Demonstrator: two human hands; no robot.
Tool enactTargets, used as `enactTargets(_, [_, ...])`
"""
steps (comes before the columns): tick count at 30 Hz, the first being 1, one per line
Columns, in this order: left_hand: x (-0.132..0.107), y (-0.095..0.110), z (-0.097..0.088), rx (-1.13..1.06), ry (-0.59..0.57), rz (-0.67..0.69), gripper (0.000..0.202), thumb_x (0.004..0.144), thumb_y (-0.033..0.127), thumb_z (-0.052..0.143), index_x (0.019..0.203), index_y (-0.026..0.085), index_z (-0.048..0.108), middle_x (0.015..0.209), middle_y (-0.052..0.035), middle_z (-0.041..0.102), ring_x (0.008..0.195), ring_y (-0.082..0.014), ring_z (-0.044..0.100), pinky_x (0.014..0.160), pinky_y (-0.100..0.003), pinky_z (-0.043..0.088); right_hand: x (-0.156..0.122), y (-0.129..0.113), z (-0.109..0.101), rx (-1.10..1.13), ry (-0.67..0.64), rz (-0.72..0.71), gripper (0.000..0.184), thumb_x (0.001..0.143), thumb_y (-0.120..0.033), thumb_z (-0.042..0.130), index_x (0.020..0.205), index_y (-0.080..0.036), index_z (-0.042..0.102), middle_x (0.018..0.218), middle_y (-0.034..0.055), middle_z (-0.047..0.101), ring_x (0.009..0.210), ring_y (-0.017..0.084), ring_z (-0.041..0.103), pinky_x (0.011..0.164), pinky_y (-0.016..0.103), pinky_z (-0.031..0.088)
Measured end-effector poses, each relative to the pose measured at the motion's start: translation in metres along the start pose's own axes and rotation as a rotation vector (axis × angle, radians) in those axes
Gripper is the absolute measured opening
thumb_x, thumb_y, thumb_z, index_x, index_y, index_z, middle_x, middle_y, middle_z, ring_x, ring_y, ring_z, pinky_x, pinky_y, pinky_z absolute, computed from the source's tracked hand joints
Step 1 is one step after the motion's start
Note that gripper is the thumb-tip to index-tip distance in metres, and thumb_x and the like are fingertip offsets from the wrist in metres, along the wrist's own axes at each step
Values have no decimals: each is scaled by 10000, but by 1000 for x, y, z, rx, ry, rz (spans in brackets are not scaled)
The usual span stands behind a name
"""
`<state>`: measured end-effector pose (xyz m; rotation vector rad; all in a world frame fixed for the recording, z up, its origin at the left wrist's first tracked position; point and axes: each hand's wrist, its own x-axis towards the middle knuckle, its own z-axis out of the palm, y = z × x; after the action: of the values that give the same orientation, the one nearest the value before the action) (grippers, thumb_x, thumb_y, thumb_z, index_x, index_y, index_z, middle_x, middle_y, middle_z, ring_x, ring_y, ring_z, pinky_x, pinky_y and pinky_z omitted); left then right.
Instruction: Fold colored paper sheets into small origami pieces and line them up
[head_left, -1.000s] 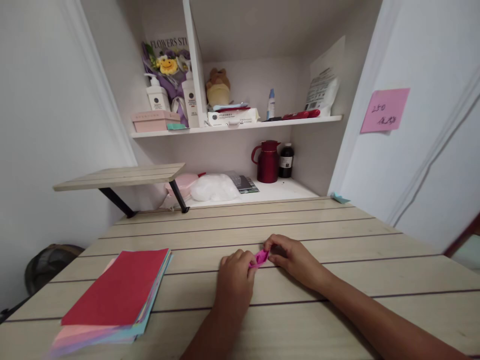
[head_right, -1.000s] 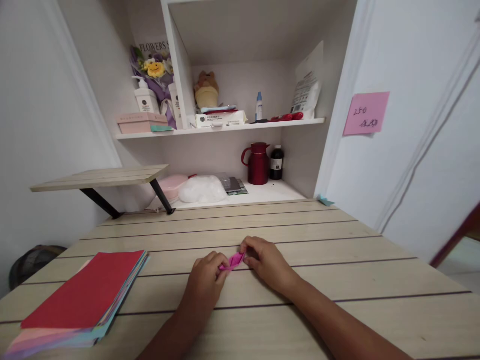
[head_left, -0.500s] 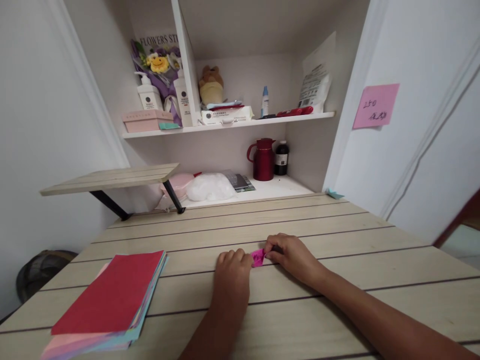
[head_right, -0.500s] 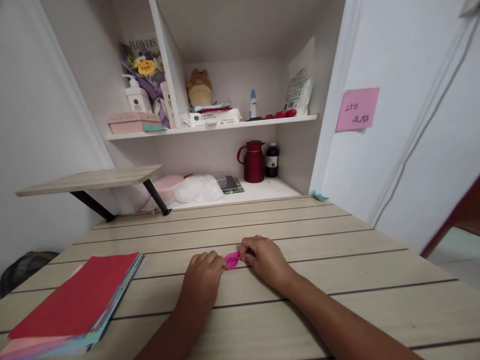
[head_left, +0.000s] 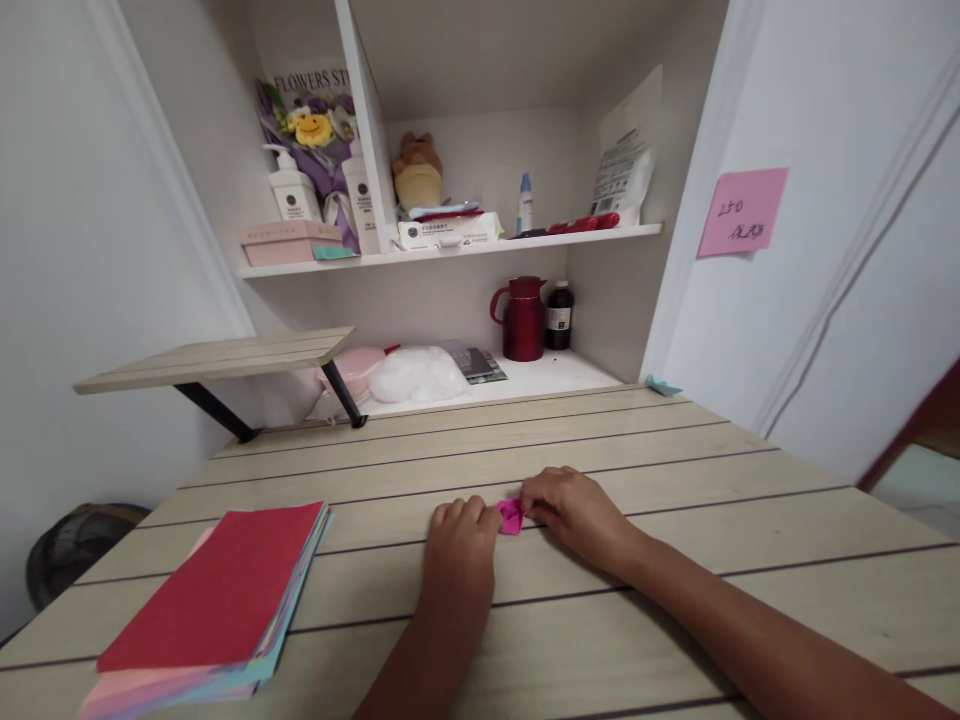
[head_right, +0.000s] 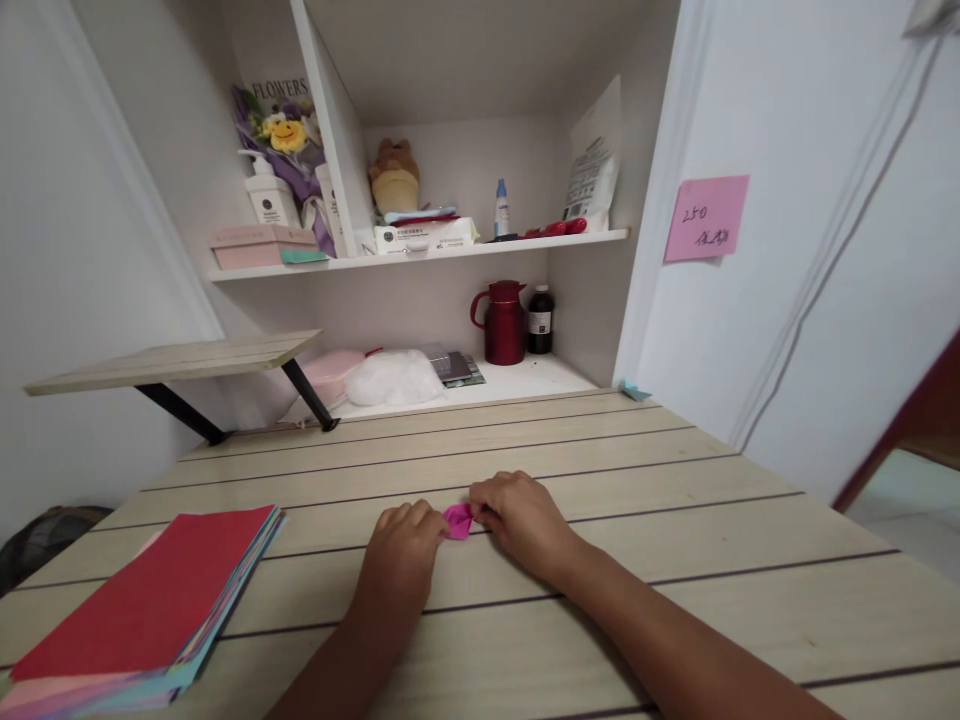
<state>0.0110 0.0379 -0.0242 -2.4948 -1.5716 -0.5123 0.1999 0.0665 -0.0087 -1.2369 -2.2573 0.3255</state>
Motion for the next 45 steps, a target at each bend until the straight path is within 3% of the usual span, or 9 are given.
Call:
enactTargets(6, [1, -2, -1, -65, -28, -24, 198, 913, 122, 462, 853, 217, 625, 881, -22, 635, 840, -204, 536, 773, -333, 334, 0, -3, 0, 35, -29, -45, 214, 799, -78, 530, 752, -250, 647, 778, 7, 704, 795, 201, 610, 792, 317, 418])
enactTargets(11, [1, -5, -6, -204, -59, -112, 201, 904, 106, 459, 861, 215, 622, 919, -18, 638, 875, -192, 546, 775, -307, 349, 0, 1, -3, 169, -35, -17, 203, 786, -87, 559, 856, -249, 659, 853, 10, 711, 851, 202, 623, 778, 304, 455])
enactTargets(17, [1, -5, -9, -248, -70, -116, 227, 910, 106, 431, 888, 217, 628, 931, -24, 636, 894, -194, 551, 793, -310, 351, 0, 2, -7, 321, 9, 27, 189, 774, -105, 556, 875, -238, 645, 870, -6, 707, 824, 183, 632, 765, 291, 473])
enactTargets(25, [1, -5, -10, -276, -72, -144, 201, 883, 86, 446, 867, 218, 596, 940, -18, 637, 892, -187, 551, 795, -306, 353, -1, 7, -7, 325, 17, 99, 87, 797, -192, 577, 801, -224, 657, 776, -13, 706, 748, 177, 629, 705, 279, 470])
enactTargets(36, [1, -2, -10, -180, -74, -109, 217, 861, 56, 429, 834, 227, 560, 910, -19, 634, 880, -201, 548, 773, -309, 343, 0, 3, -6, 286, 6, 30, 119, 803, -172, 576, 750, -232, 665, 755, -16, 710, 732, 175, 631, 698, 270, 457])
enactTargets(45, [-1, -3, -8, -212, -48, -112, 200, 875, 75, 432, 850, 226, 560, 911, -11, 627, 877, -193, 546, 764, -302, 336, -2, 2, -16, 311, -56, -52, 164, 815, -173, 587, 941, -243, 667, 973, 27, 683, 888, 196, 619, 805, 319, 488])
